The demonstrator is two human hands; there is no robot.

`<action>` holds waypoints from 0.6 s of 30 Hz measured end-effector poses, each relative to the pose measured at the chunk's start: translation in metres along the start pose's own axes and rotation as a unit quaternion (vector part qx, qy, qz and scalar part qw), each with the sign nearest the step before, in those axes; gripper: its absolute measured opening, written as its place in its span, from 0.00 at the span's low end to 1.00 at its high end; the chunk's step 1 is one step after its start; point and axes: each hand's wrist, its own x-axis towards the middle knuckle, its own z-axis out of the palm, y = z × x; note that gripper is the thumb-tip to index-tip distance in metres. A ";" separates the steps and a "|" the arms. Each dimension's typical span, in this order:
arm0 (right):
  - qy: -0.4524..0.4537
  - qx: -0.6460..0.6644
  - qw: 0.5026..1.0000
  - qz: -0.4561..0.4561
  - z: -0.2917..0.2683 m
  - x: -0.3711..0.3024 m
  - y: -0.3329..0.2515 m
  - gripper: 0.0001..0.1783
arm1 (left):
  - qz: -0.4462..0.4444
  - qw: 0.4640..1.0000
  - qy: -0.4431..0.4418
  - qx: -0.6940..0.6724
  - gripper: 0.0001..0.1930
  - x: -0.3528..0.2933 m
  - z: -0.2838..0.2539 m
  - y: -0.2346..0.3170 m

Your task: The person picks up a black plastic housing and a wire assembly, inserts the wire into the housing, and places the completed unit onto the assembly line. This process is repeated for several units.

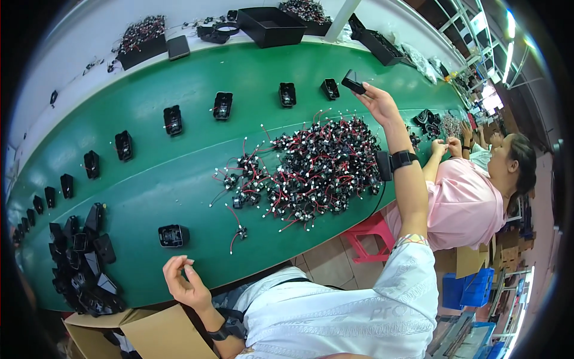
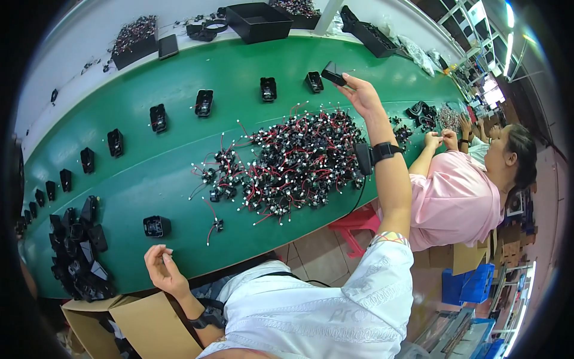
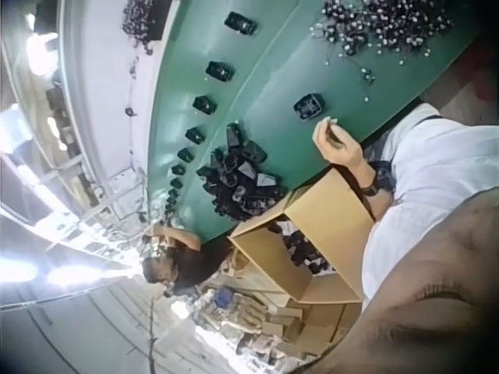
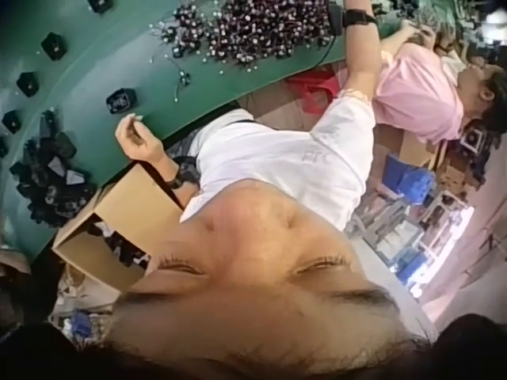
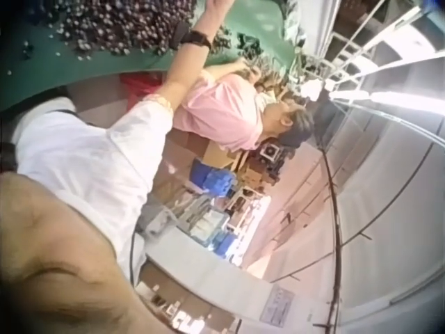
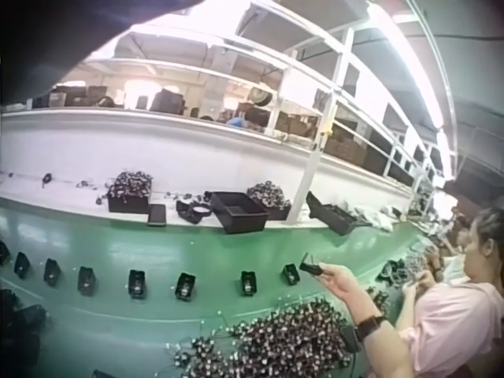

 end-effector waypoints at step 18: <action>0.045 -0.732 0.647 -0.211 -0.054 0.087 0.045 0.19 | -0.015 0.999 0.023 0.043 0.11 -0.001 -0.001 -0.006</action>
